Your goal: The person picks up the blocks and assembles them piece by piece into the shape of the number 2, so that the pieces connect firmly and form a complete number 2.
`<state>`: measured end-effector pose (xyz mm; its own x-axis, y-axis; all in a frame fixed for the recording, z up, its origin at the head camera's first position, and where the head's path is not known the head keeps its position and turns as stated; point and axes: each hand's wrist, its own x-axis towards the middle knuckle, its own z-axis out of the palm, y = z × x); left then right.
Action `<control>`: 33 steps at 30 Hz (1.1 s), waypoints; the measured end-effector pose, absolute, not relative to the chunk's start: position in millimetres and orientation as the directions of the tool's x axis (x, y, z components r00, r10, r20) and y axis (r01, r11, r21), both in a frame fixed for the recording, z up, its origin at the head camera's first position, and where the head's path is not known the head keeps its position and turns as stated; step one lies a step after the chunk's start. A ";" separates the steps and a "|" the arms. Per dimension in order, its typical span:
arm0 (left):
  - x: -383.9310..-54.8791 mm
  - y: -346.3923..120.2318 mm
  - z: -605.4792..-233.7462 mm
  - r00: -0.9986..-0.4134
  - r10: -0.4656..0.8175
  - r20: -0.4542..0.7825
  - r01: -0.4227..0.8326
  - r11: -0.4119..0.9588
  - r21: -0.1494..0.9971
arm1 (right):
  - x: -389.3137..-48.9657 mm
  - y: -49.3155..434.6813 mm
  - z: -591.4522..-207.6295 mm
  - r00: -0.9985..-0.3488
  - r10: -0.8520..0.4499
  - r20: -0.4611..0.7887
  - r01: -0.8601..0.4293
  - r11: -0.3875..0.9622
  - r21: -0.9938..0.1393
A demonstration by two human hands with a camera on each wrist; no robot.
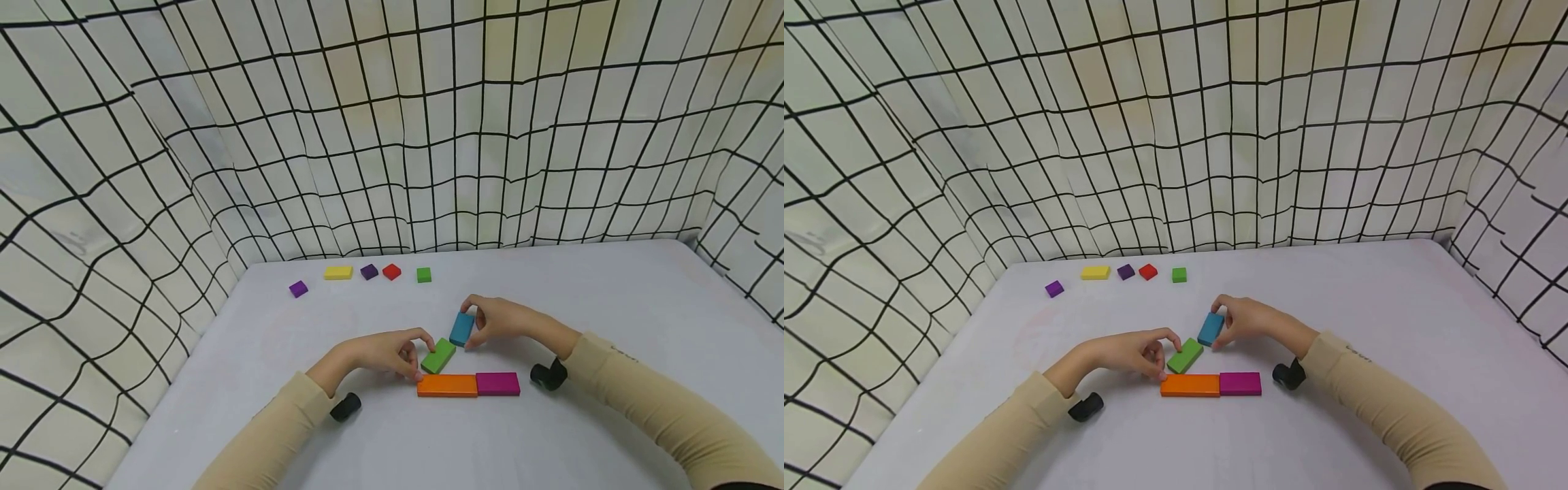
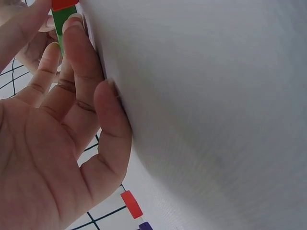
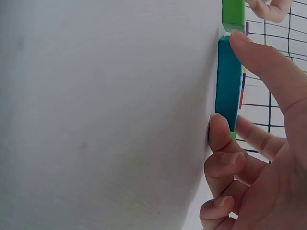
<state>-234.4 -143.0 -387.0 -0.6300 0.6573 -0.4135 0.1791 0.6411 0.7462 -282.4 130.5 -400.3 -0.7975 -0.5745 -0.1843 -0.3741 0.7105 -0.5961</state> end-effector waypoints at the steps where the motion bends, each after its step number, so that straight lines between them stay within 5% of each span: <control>1: -234.5 -142.8 -387.0 -0.630 0.658 -0.413 0.180 0.641 0.746 | -283.5 131.1 -401.0 -0.793 -0.583 -0.180 -0.381 0.704 -0.600; 33: -233.2 -143.6 -385.3 -0.620 0.672 -0.405 0.175 0.621 0.764 | -278.1 130.2 -398.7 -0.772 -0.624 -0.119 -0.440 0.661 -0.608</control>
